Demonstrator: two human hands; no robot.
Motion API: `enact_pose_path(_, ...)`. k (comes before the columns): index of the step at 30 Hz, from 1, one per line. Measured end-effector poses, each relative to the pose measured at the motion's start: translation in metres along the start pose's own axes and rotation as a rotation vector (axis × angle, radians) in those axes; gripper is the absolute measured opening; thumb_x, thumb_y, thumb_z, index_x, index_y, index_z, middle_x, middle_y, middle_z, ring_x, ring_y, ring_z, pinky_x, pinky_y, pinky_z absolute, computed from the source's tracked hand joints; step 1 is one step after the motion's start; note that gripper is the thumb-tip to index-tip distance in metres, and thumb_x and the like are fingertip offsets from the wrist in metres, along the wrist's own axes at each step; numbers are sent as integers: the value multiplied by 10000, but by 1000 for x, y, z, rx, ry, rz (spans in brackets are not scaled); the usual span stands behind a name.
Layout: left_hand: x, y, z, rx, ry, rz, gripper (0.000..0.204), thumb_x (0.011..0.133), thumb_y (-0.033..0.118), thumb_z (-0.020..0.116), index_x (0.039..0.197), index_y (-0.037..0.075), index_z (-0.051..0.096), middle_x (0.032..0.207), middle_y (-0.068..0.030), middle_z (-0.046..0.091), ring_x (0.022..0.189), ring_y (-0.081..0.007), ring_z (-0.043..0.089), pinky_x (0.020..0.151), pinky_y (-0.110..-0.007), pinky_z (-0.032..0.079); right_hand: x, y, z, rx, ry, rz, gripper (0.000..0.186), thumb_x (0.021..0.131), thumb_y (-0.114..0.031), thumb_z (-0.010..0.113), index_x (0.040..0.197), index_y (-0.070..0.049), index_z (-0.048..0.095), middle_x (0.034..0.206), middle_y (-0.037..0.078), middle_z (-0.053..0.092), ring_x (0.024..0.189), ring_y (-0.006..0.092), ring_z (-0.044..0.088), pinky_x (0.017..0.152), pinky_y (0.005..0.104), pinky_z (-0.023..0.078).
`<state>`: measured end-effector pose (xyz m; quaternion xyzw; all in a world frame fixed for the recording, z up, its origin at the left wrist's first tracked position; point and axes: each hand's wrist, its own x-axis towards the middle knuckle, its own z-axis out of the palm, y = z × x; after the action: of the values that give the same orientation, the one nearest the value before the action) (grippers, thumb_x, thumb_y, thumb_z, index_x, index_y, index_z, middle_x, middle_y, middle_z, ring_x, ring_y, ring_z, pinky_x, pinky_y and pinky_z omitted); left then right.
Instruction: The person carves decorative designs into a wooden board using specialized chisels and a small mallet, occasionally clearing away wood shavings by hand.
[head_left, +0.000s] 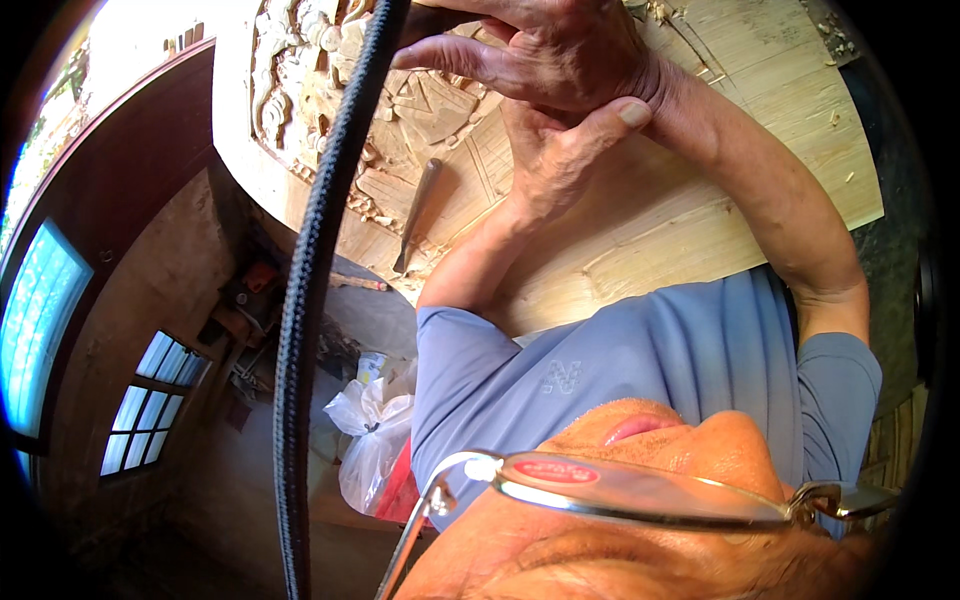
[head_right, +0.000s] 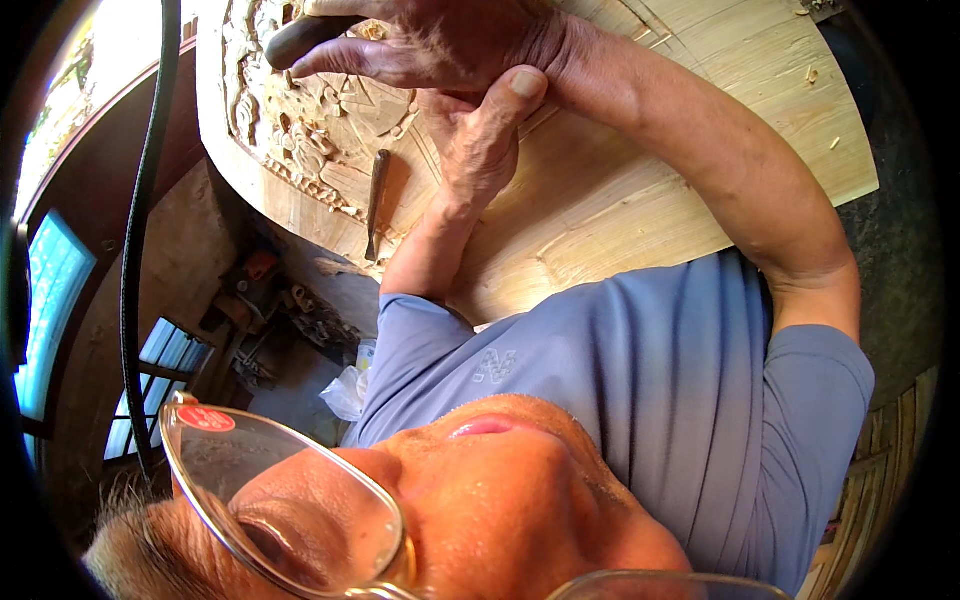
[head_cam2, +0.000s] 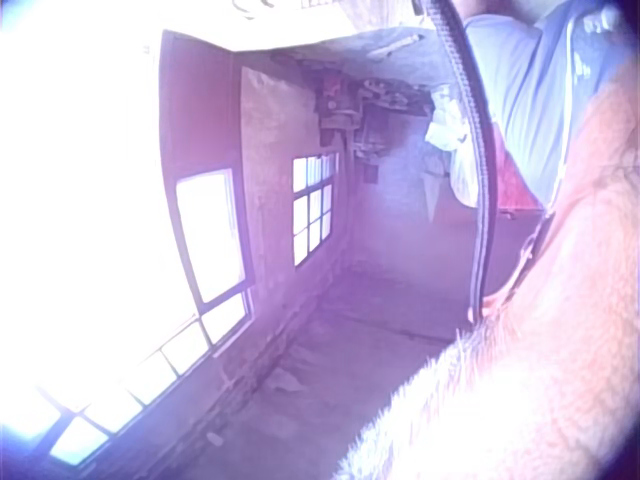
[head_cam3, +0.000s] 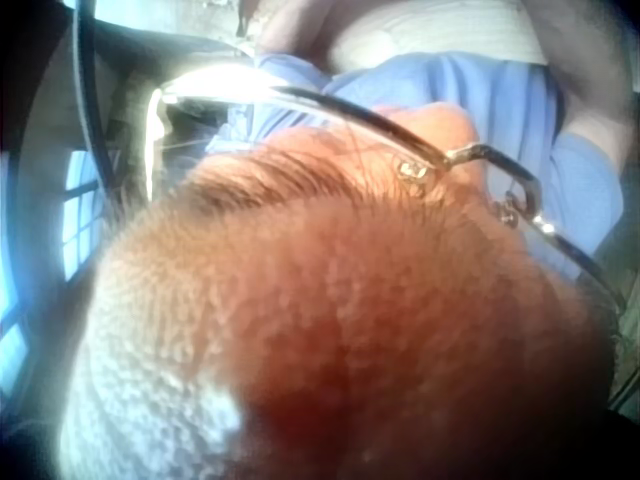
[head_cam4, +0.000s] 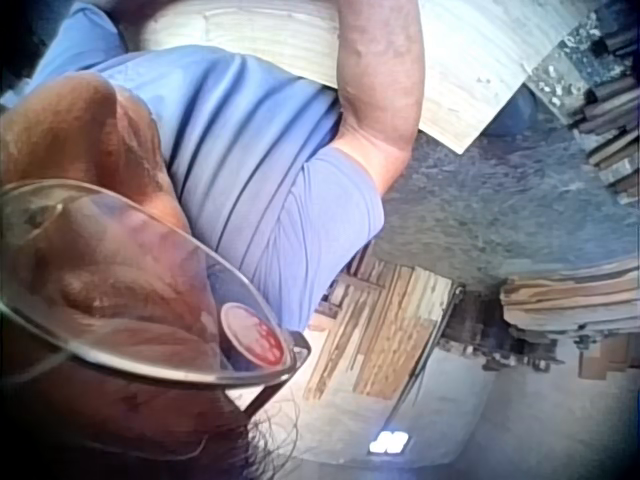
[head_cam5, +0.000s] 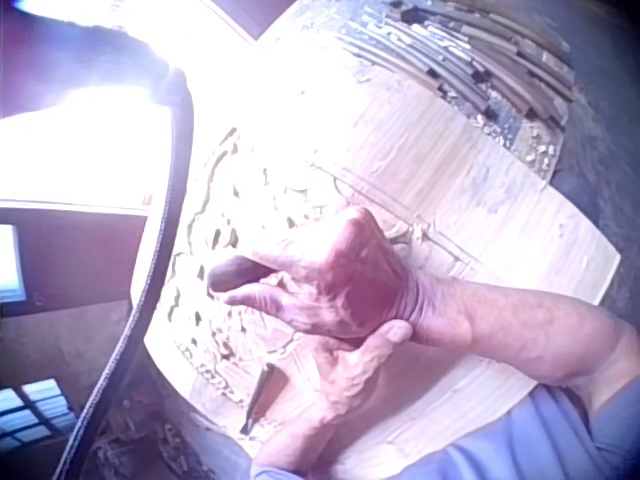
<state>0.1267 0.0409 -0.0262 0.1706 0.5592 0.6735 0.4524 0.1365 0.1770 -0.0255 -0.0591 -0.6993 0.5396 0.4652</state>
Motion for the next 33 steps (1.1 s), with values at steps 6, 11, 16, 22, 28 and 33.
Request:
enact_pose_path(6, 3, 5, 1, -24, -21, -38, 679, 864, 96, 881, 1441, -15, 543, 1329, -92, 658, 1228, -211, 647, 1101, -382, 508, 5, -4, -3, -157, -8, -56, 273, 912, -321, 853, 1070, -103, 809, 858, -3, 823, 609, 95, 737, 558, 250, 609)
enact_pose_path(11, 3, 9, 0, -4, -35, -82, 762, 845, 106, 896, 1480, -14, 492, 1374, -96, 619, 1289, -215, 613, 1130, -396, 485, 5, -6, -4, -210, -24, -41, 279, 911, -338, 852, 1047, -101, 799, 850, -22, 819, 608, 97, 735, 554, 251, 604)
enact_pose_path(16, 4, 13, 1, 11, -8, -120, 749, 837, 110, 896, 1466, -13, 508, 1352, -96, 629, 1272, -212, 620, 1123, -397, 490, 5, -3, -1, -208, 7, -36, 263, 924, -331, 840, 1042, -100, 798, 861, -2, 821, 624, 108, 743, 556, 260, 607)
enact_pose_path(22, 14, 21, 12, 46, -26, -79, 698, 839, 121, 887, 1428, -15, 537, 1309, -95, 648, 1221, -206, 641, 1088, -392, 510, 0, 0, 1, -193, -13, 28, 240, 936, -307, 826, 1079, -116, 805, 884, 24, 826, 653, 125, 761, 565, 266, 613)
enact_pose_path(28, 15, -19, -13, 20, -70, 39, 642, 849, 133, 881, 1388, -21, 567, 1270, -96, 666, 1170, -198, 662, 1052, -381, 531, 5, -3, 2, -256, -21, 6, 232, 939, -301, 817, 1088, -123, 809, 888, 34, 825, 654, 146, 764, 561, 282, 610)
enact_pose_path(33, 9, 17, 2, 8, -29, -102, 552, 876, 119, 864, 1341, -32, 607, 1211, -91, 697, 1120, -197, 687, 1015, -368, 551, 5, -6, -5, -352, -48, 5, 255, 937, -289, 814, 1132, -126, 799, 876, 37, 800, 649, 151, 742, 555, 292, 583)
